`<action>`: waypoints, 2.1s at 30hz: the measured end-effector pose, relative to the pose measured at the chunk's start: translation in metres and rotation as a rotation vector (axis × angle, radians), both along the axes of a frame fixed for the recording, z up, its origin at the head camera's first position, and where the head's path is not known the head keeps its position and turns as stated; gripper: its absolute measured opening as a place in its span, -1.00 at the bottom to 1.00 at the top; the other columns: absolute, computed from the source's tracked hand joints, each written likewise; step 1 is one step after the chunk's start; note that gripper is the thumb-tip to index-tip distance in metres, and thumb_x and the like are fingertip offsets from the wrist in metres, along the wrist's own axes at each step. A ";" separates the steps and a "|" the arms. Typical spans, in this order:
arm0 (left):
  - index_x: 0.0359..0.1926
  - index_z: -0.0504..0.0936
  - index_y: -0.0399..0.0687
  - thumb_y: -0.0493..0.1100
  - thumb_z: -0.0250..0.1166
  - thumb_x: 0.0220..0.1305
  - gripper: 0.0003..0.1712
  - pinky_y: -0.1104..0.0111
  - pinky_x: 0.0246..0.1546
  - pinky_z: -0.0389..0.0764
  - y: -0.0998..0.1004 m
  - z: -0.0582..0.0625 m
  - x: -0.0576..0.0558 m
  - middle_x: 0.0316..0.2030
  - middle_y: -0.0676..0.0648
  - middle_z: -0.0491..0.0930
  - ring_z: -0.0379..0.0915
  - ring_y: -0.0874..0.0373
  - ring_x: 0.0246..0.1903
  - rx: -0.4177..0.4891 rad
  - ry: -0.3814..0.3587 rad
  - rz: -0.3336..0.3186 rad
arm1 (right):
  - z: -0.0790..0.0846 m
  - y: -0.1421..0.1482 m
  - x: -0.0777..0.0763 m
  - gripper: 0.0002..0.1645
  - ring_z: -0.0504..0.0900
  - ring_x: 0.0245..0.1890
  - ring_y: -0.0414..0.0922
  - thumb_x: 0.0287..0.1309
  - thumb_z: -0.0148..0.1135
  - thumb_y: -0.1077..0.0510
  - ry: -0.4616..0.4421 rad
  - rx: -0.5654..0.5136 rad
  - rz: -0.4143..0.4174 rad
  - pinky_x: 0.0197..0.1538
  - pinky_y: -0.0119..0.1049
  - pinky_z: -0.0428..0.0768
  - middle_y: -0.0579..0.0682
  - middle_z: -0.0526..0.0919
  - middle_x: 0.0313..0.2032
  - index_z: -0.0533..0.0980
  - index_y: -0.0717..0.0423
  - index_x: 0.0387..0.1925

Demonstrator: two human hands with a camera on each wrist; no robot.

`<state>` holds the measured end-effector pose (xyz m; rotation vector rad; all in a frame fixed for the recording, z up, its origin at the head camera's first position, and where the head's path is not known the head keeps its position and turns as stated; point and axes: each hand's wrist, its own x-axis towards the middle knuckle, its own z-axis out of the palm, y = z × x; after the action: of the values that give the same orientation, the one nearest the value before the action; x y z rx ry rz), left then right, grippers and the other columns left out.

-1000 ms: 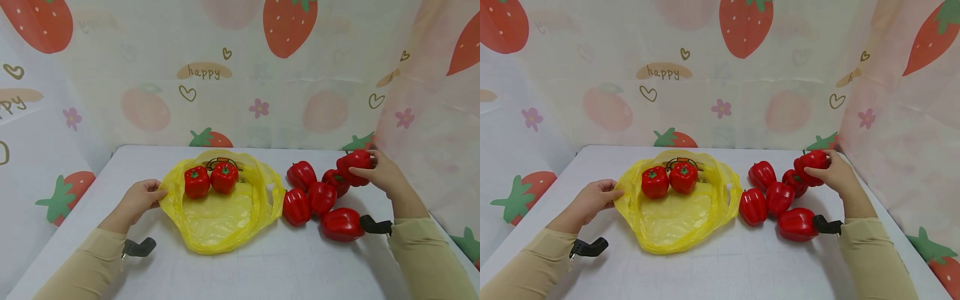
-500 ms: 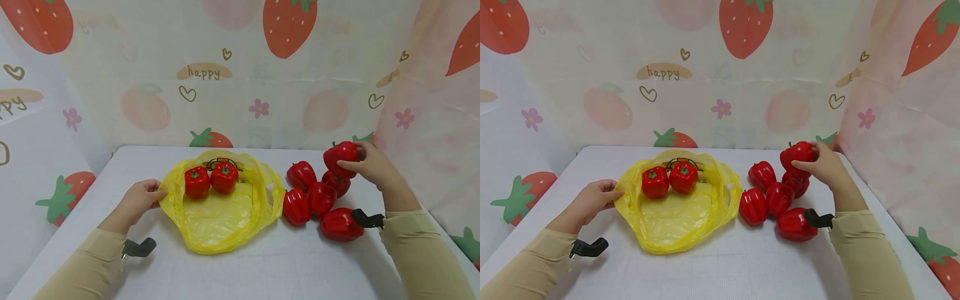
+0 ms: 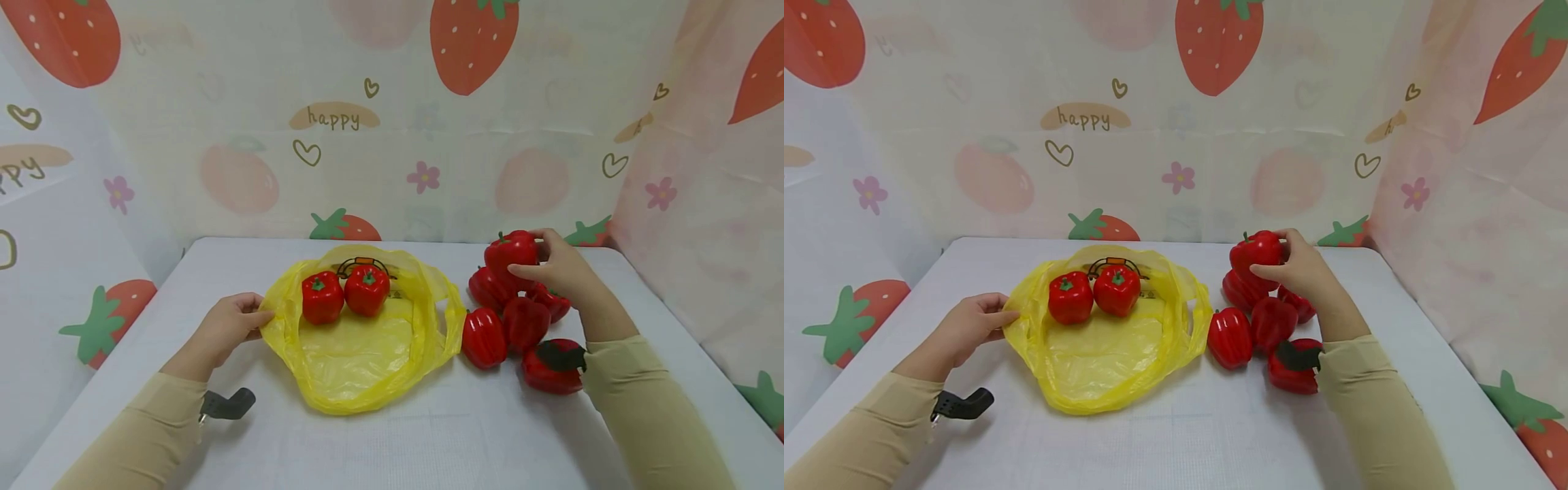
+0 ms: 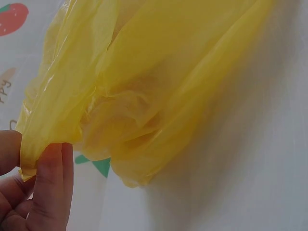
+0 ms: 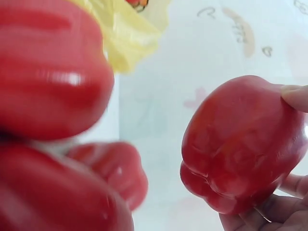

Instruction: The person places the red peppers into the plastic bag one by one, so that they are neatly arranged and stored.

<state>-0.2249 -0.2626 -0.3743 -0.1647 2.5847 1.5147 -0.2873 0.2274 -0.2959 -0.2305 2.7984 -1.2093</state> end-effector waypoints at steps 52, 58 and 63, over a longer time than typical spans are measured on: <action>-0.06 0.45 -0.25 0.01 0.16 0.25 -0.58 0.38 -0.20 0.59 -0.010 -0.001 0.002 -0.16 -0.16 0.50 0.49 0.10 -0.30 0.068 -0.043 0.000 | -0.063 -0.209 0.026 -0.07 0.38 0.07 -0.09 -0.17 0.44 -0.01 -0.051 -0.237 0.316 0.00 -0.23 0.54 -0.10 0.37 0.12 0.17 -0.10 0.24; -0.06 0.45 -0.25 0.00 0.16 0.25 -0.59 0.39 -0.23 0.60 -0.011 0.000 0.002 -0.17 -0.17 0.52 0.50 0.10 -0.34 0.077 -0.042 0.001 | -0.071 -0.222 0.030 -0.07 0.35 0.09 -0.12 -0.20 0.46 -0.03 -0.040 -0.202 0.328 0.03 -0.20 0.51 -0.13 0.36 0.12 0.17 -0.13 0.22; -0.04 0.44 -0.25 -0.01 0.16 0.26 -0.58 0.38 -0.22 0.60 -0.012 0.000 0.002 -0.15 -0.17 0.52 0.51 0.10 -0.34 0.088 -0.046 0.003 | -0.076 -0.231 0.032 -0.08 0.36 0.08 -0.17 -0.18 0.45 -0.02 -0.034 -0.197 0.354 0.05 -0.24 0.49 -0.15 0.37 0.11 0.17 -0.13 0.22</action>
<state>-0.2231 -0.2746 -0.3738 -0.1918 2.4780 1.6031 -0.2558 -0.0041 -0.3722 -0.6775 2.4654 -1.3752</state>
